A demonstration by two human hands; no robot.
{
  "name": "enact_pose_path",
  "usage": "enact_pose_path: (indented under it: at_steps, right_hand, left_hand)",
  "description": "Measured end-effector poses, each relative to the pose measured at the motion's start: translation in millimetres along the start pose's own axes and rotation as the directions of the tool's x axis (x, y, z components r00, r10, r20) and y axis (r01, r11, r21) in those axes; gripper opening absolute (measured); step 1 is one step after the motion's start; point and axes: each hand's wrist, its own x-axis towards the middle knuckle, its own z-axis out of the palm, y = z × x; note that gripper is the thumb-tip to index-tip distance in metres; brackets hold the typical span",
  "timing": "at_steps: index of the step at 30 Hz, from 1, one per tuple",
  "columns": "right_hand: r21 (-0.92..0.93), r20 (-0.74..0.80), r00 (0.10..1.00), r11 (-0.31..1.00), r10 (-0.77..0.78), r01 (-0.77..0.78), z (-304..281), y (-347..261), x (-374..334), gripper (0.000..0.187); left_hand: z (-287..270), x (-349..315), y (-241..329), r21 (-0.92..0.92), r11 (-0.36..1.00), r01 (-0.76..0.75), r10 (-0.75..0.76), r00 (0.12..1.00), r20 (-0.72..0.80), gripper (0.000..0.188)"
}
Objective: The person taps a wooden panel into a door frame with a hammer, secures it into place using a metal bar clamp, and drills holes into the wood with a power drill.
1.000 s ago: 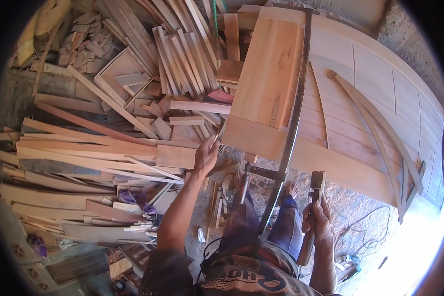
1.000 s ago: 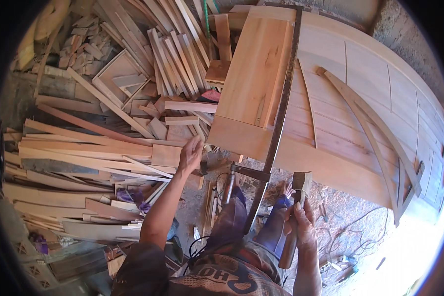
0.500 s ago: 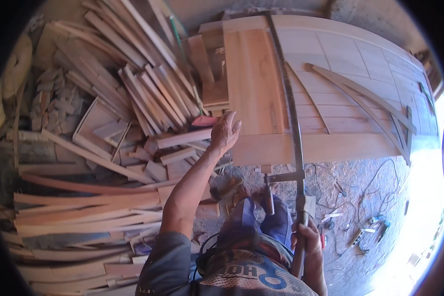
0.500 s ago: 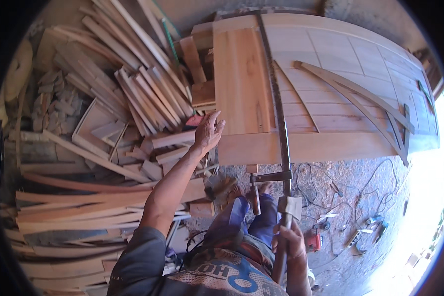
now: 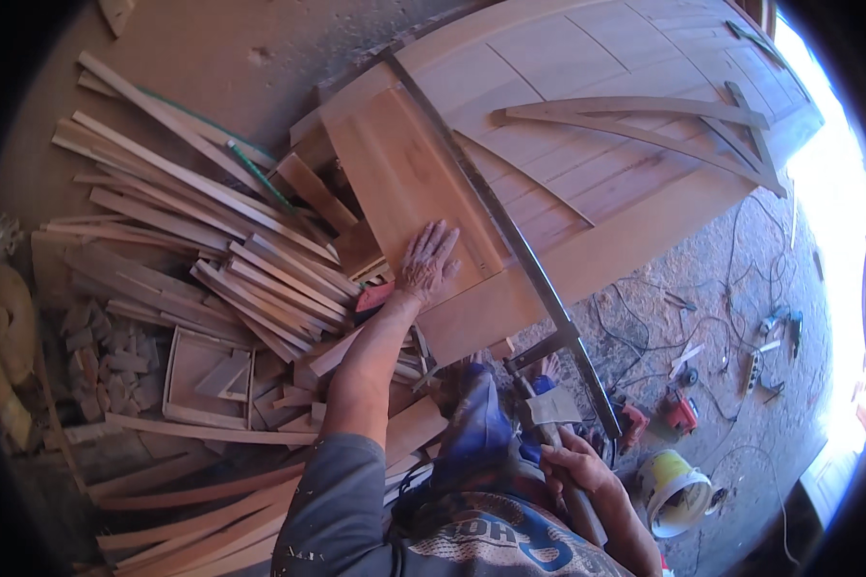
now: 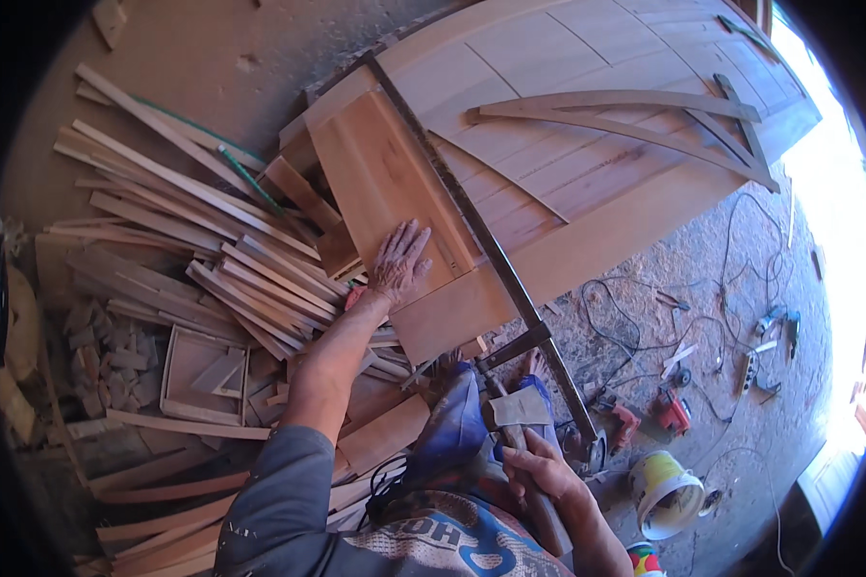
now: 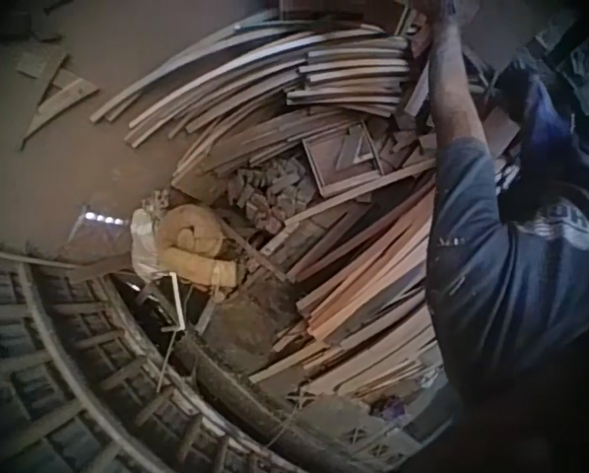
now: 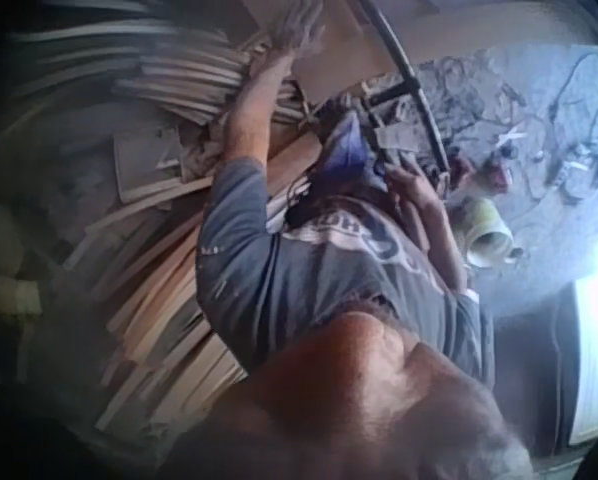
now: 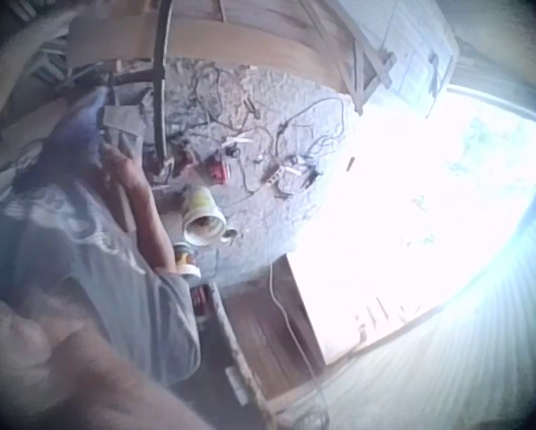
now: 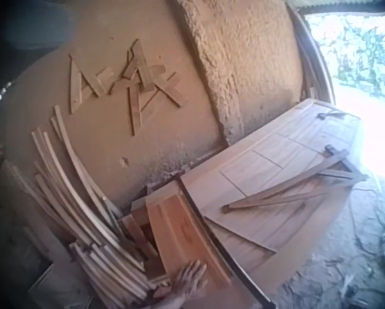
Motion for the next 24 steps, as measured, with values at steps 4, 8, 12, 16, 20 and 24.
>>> enact_pose_path:
  at_steps: [4, 8, 12, 16, 20, 24]
  right_hand:
    - [0.064, -0.001, 1.0, 0.998, 0.029, -0.029, 20.3, 5.1, 14.1, 0.03]
    - [0.041, 0.024, 1.0, 0.999, 0.017, -0.018, 48.3, 9.0, 35.9, 0.03]
    - [0.155, -0.04, 0.999, 0.988, 0.031, -0.024, 77.6, 13.8, 63.1, 0.027]
    - [0.358, -0.157, 0.987, 0.933, 0.025, 0.033, 94.2, 29.8, 94.9, 0.02]
    - [0.505, -0.302, 0.953, 0.851, 0.015, 0.146, 106.2, 48.0, 126.7, 0.017]
    - [0.638, -0.502, 0.863, 0.695, 0.052, 0.33, 119.0, 48.7, 160.5, 0.017]
  left_hand:
    - [13.4, 3.9, -7.4, 0.02, 0.999, -0.034, 0.035, 0.999, -0.032, 0.067]
    - [12.4, 5.3, -8.9, 0.007, 0.998, -0.057, 0.057, 0.998, -0.021, 0.068]
    - [13.6, 5.9, -11.6, 0.026, 0.995, -0.092, 0.093, 0.994, -0.052, 0.069]
    - [17.7, 10.6, -21.0, -0.033, 0.98, -0.195, 0.189, 0.973, -0.129, 0.069]
    - [16.3, 40.1, -50.7, -0.125, 0.94, -0.318, 0.303, 0.945, -0.127, 0.069]
    - [8.4, 57.7, -41.9, -0.086, 0.985, -0.147, 0.136, 0.983, -0.127, 0.069]
